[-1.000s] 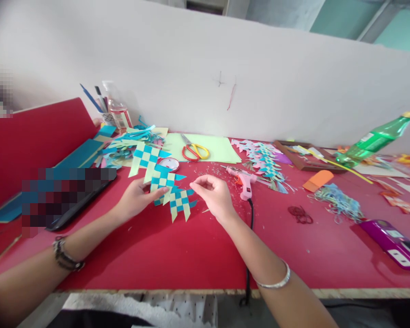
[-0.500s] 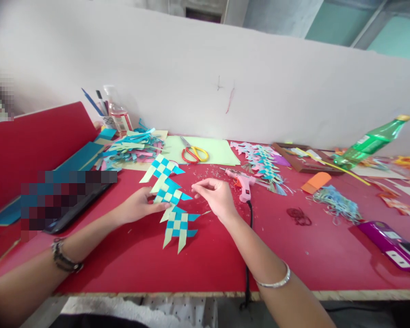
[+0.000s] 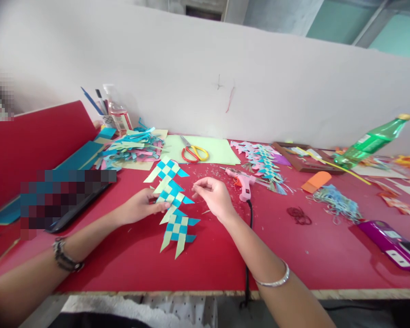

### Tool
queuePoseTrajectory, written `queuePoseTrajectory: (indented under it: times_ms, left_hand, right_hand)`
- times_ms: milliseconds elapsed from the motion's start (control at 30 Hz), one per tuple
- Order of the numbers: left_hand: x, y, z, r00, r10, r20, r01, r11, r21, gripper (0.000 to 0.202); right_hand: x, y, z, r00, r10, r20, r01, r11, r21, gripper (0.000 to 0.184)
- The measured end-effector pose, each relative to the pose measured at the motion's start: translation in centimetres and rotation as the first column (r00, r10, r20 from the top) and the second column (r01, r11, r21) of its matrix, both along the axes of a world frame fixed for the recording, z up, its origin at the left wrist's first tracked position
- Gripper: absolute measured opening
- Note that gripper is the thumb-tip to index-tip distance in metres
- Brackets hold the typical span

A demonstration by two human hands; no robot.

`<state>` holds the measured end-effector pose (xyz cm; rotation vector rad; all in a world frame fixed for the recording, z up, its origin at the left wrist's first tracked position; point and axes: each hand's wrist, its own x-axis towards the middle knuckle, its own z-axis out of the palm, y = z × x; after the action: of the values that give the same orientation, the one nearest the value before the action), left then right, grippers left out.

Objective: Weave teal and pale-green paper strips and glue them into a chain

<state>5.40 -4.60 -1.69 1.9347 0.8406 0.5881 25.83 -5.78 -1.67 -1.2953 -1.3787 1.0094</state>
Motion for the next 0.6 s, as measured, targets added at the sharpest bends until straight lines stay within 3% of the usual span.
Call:
queuePoseTrajectory:
  times_ms: [400,500,600]
  left_hand:
    - [0.08,-0.02,0.11,0.998,0.055,-0.017,-0.054,0.998,0.011,0.038]
    - [0.17,-0.05,0.15,0.991,0.137,0.005,-0.137,0.99,0.032,0.039]
    - [0.28,-0.08,0.31,0.963,0.264,0.052,-0.266,0.964,0.025,0.041]
  right_hand:
    - [-0.39,-0.57,0.37,0.997,0.078,0.018,-0.079,0.995,0.055,0.034]
    - [-0.27,-0.35,0.25,0.998,0.049,0.038,-0.052,0.994,0.095,0.033]
    - [0.01,0.08,-0.12,0.997,0.019,-0.073,-0.013,0.996,0.086,0.026]
